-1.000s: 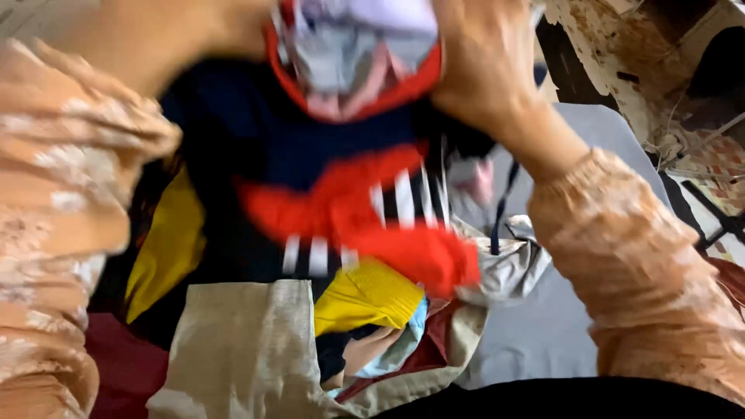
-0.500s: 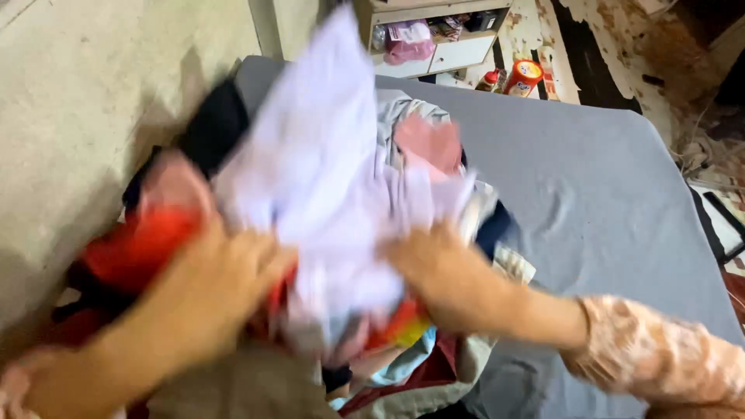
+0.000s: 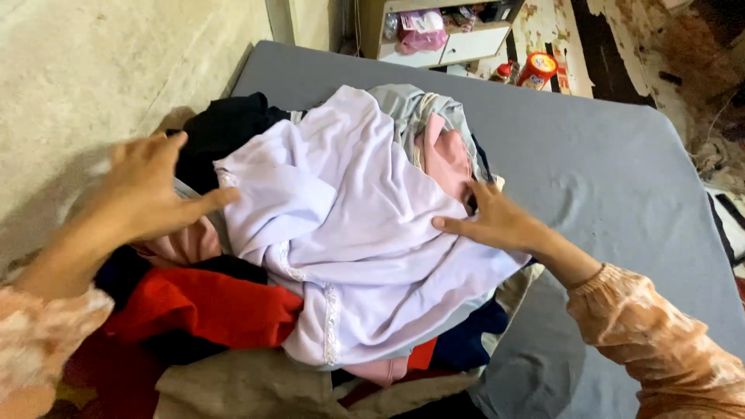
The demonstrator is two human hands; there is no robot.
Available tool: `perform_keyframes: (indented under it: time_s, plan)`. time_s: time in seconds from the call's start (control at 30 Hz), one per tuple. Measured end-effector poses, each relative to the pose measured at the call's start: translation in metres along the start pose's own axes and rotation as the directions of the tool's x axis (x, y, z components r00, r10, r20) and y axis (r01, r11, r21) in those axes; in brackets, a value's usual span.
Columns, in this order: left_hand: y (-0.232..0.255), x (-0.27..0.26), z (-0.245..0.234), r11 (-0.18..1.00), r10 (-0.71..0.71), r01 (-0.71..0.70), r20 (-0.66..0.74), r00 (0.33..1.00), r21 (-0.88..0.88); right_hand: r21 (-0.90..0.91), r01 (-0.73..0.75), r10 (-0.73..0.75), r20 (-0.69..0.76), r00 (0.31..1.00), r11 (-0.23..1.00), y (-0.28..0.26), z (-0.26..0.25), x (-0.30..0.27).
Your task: Folding various items of clothing on a bed.
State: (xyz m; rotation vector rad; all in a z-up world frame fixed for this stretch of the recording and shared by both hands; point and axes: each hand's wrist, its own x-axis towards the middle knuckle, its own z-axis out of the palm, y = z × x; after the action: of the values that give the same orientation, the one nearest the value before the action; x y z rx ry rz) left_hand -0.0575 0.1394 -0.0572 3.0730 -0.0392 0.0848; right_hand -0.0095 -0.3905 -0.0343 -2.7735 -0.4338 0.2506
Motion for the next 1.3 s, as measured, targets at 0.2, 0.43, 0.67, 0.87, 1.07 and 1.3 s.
perform_keyframes:
  time_s: [0.2, 0.43, 0.67, 0.87, 1.07, 1.3]
  plan:
    - [0.053, 0.016, 0.007, 0.870, -0.366, 0.426, 0.254, 0.895, -0.247, 0.223, -0.260, 0.219, 0.194, 0.956, 0.939, 0.006, 0.017, 0.013]
    - [0.027, 0.041, 0.020, 0.857, -0.120, 0.196, 0.185, 0.975, -0.477, 0.503, -0.442, 0.349, 0.272, 0.897, 0.743, -0.040, 0.008, 0.017]
    - [0.031, 0.042, 0.013, 0.588, -0.287, 0.549, 0.481, 0.828, -0.594, 0.862, -0.427, 0.102, 0.416, 0.904, 0.274, -0.016, 0.046, 0.043]
    - [0.079, 0.028, -0.084, 0.511, -0.213, 0.313, 0.234, 0.948, -0.800, 0.962, 0.006, -0.005, -0.005, 1.000, 0.274, -0.080, 0.002, 0.048]
    - [0.075, 0.044, -0.145, 0.787, -0.265, 0.148, -0.110, 0.958, -0.599, 0.921, 0.388, -0.120, -0.382, 0.916, 0.025, -0.147, -0.046, 0.087]
    - [0.020, 0.046, -0.156, 0.996, -0.082, 0.045, -0.560, 0.824, -0.080, 0.826, 0.533, -0.039, -0.535, 0.844, 0.184, -0.126, -0.018, 0.212]
